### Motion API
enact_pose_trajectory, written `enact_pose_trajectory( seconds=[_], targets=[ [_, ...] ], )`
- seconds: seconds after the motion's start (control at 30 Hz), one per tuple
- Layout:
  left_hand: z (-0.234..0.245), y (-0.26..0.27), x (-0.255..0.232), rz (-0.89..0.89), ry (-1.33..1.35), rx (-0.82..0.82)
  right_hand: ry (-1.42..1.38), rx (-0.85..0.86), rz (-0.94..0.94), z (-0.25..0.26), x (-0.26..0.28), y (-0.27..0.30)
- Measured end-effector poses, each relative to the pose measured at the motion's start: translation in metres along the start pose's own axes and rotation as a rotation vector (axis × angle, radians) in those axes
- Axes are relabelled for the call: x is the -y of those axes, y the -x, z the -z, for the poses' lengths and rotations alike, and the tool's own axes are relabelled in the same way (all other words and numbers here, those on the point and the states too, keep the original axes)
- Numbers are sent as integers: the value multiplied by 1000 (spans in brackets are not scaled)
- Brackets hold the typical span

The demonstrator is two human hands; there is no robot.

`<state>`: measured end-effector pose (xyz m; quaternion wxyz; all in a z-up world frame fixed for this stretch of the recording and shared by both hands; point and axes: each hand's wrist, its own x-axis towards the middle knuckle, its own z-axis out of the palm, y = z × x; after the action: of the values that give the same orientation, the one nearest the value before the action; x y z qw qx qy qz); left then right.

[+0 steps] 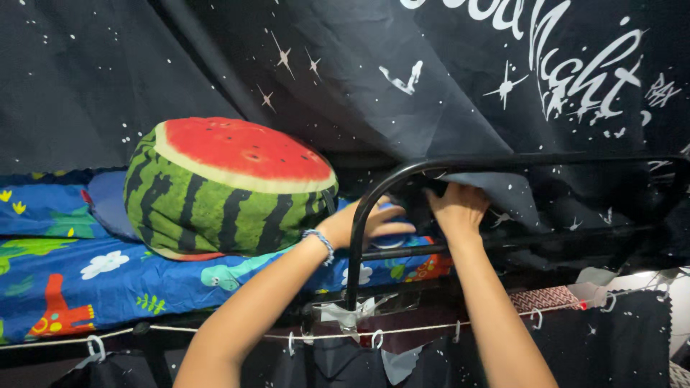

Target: The person adjusts the curtains on a bunk bed, moves a watermelon-shaped pillow, and then picks up and folds a piece of white fabric near a small table.

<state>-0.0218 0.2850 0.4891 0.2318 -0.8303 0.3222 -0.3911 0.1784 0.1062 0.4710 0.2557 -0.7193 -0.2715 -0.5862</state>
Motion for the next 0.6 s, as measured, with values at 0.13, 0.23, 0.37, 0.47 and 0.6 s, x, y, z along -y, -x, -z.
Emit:
enact_pose_trajectory(
  seconds=[0.13, 0.23, 0.37, 0.47, 0.6],
  targets=[
    [13, -28, -10, 10, 13, 333, -114, 74, -186, -19, -3, -5],
    [2, -37, 3, 116, 142, 483, -174, -90, -64, -22, 6, -5],
    [-75, -29, 52, 182, 67, 491, -153, -264, -20, -19, 11, -3],
    [-160, -20, 128, 431, -736, 602, -233, -108, -21, -14, 12, -1],
    [-164, 26, 218, 875, -1025, 697, -187, 55, 53, -9, 11, 2]
  ],
)
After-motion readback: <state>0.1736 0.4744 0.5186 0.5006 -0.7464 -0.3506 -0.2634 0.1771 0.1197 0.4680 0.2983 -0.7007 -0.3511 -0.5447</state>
